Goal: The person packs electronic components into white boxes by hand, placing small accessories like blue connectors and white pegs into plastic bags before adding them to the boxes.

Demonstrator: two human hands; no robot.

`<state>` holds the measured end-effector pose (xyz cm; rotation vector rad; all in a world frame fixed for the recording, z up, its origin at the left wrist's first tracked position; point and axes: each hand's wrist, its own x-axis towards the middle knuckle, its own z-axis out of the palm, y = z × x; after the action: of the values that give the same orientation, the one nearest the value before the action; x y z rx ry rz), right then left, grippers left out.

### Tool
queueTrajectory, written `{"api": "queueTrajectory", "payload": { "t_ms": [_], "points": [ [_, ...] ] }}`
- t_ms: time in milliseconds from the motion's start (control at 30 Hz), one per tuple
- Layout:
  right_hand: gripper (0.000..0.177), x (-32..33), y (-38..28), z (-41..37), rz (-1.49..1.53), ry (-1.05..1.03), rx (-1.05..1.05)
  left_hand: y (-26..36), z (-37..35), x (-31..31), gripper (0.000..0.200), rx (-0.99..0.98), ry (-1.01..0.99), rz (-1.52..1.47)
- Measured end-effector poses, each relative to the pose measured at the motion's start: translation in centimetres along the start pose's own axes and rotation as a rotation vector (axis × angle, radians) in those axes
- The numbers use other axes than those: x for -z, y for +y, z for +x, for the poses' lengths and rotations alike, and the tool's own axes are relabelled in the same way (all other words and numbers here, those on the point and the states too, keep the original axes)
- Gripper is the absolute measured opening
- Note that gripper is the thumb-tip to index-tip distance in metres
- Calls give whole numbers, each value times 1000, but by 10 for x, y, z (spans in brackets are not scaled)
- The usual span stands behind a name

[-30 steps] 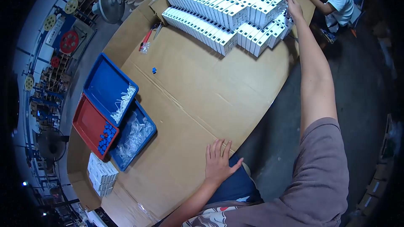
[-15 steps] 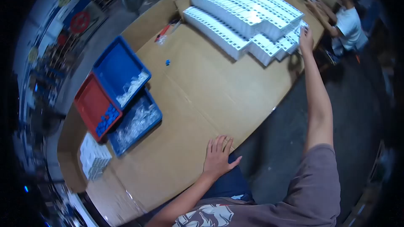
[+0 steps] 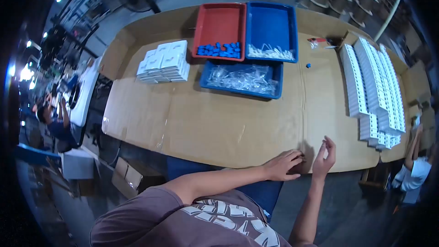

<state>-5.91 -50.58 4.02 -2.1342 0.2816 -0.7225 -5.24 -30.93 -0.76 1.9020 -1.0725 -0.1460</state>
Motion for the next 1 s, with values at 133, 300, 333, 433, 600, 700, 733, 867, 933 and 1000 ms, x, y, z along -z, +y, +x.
{"api": "queueTrajectory", "payload": {
  "t_ms": [133, 300, 333, 433, 600, 700, 733, 867, 933, 1000],
  "points": [
    [19, -43, -65, -1, 152, -138, 32, -9, -29, 63, 53, 120, 129, -37],
    [17, -102, -123, 26, 213, -339, 54, -72, -128, 172, 31, 266, 379, 145],
    [17, -118, -133, 33, 212, -388, 105, -79, -150, 202, 30, 278, 490, 278],
    [17, -173, -163, 54, 211, -515, 224, -108, -221, 273, 27, 543, 669, 501],
    [20, -283, -250, 79, 268, -666, 435, -123, -290, 315, 36, 690, 740, 755],
    [23, -357, -299, 92, 292, -729, 527, -123, -294, 317, 42, 672, 795, 794],
    [24, -379, -313, 97, 282, -777, 537, -121, -292, 317, 43, 667, 802, 809],
    [30, -471, -362, 120, 234, -812, 550, -118, -290, 321, 47, 725, 750, 843],
    [35, -530, -365, 135, 231, -802, 656, -121, -289, 321, 48, 750, 734, 845],
    [43, -584, -366, 150, 136, -840, 686, -124, -288, 320, 47, 760, 736, 835]
  ]
}}
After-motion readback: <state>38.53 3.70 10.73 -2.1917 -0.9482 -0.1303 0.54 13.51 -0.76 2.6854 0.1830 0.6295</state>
